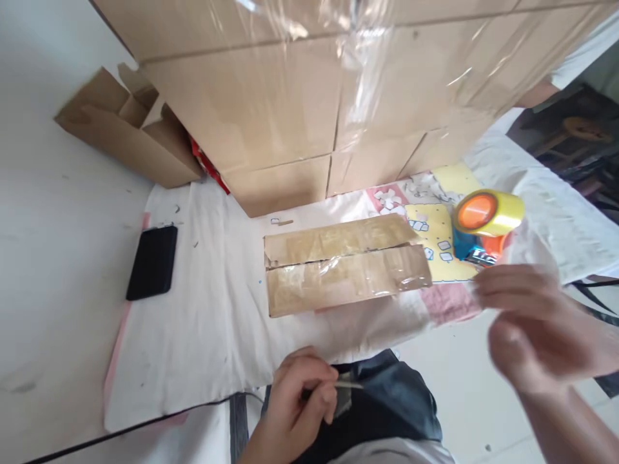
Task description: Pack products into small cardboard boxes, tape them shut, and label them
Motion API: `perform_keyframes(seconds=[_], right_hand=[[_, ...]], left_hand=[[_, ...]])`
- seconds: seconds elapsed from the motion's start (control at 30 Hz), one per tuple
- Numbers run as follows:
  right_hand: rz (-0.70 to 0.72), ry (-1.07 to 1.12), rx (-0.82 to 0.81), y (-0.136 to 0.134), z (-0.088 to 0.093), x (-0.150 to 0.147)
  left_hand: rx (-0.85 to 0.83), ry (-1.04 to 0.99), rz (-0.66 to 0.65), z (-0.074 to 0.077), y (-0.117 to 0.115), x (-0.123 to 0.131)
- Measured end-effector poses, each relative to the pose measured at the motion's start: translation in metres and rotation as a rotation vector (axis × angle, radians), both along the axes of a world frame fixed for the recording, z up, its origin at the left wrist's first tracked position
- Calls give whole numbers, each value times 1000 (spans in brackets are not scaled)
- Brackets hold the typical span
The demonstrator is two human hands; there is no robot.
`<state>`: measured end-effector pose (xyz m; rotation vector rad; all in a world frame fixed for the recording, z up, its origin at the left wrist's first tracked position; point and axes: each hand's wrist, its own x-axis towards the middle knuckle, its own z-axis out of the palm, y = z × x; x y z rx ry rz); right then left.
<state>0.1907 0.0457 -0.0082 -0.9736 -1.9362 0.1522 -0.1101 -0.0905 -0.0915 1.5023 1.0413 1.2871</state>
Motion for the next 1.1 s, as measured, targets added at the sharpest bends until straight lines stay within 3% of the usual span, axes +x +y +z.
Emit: perform_keyframes(seconds=[0.07, 0.1, 0.23, 0.37, 0.43, 0.5, 0.6, 0.7, 0.8, 0.87, 0.97, 1.03, 1.1], right_hand=[[310, 3, -184, -26, 16, -37], [395, -15, -274, -34, 24, -52], [485, -21, -417, -31, 37, -81], [536, 82, -465, -16, 29, -88], [572, 85, -465, -15, 25, -88], [577, 84, -452, -16, 28, -86], [522, 189, -378, -12, 46, -79], [516, 279, -355, 6, 66, -81], [550, 141, -444, 34, 71, -103], [460, -68, -459, 53, 65, -125], [84, -298, -308, 76, 56, -145], [-145, -319, -164, 83, 57, -137], [-268, -274, -56, 80, 63, -110]], left_hand=[[75, 72, -9, 16, 13, 11], [107, 104, -3, 23, 19, 16], [162, 127, 69, 43, 30, 25], [171, 184, 77, 46, 30, 24], [96, 185, 95, 46, 29, 27], [-64, 114, 203, 48, 27, 30], [-159, 0, 547, 52, 25, 32], [123, 27, 856, 55, 24, 23], [287, 294, 899, 60, 29, 10], [202, 543, 724, 65, 35, 5], [-29, 837, 404, 68, 40, 7], [-121, 944, 329, 65, 39, 12], [-96, 955, 390, 60, 37, 16]])
